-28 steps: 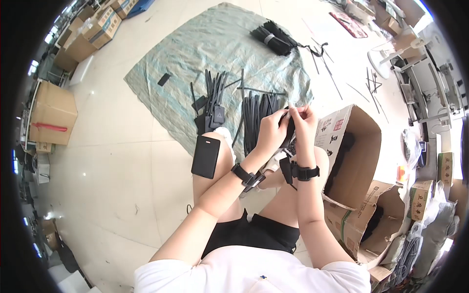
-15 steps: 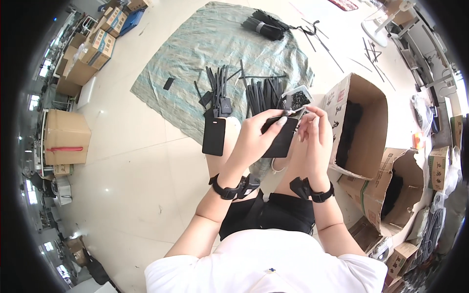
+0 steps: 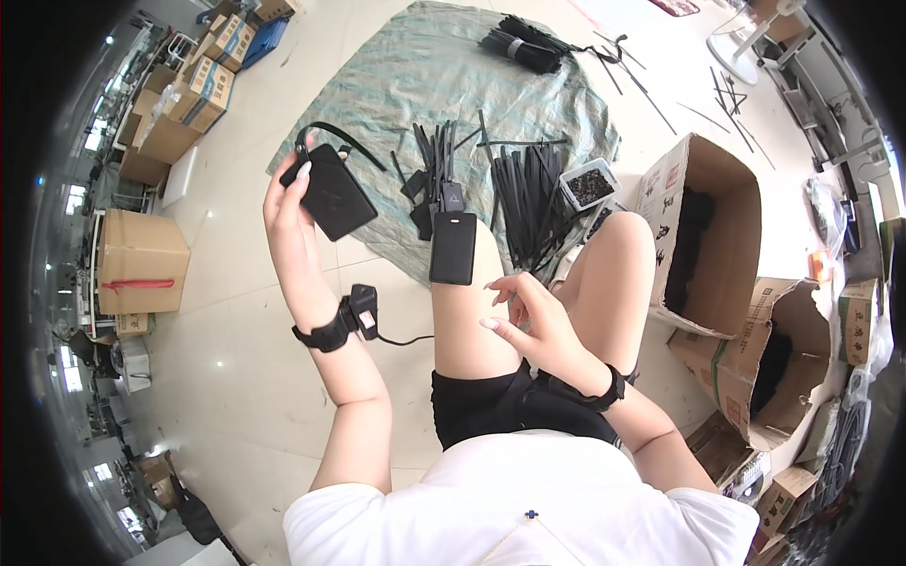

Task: Assembling black plastic strap components by inserting fasteners and connecting pieces while sitting on the floor.

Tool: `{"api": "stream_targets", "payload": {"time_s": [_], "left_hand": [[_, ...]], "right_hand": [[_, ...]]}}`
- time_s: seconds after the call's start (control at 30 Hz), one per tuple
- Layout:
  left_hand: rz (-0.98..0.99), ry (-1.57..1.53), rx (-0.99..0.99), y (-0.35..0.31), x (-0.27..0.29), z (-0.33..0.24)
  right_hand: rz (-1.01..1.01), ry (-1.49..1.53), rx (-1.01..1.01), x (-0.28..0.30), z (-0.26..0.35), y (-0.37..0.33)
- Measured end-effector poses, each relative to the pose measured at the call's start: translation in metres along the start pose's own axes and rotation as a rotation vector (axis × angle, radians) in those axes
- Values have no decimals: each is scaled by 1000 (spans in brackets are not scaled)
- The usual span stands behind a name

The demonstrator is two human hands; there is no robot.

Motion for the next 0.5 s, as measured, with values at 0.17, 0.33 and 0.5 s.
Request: {"api": "stream_targets", "payload": {"time_s": [0.17, 0.33, 0.5], "left_hand": [[167, 23, 215, 61, 17, 79], [149, 663, 519, 48, 137, 230], [324, 630, 278, -32, 12, 164]], "right_hand": [[-42, -94, -12, 12, 0, -4], [-46, -79, -25, 10, 2, -12], [-188, -170, -118, 45, -33, -29]]}}
Point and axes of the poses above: each hand's wrist, its own y-axis towards the middle knuckle, its own x-axis out of the back of the hand, z = x × y, the point moved 4 cm from there along y, towards the middle knuckle, and after that the axes turned 4 degrees about y, right-handed, at the moved point
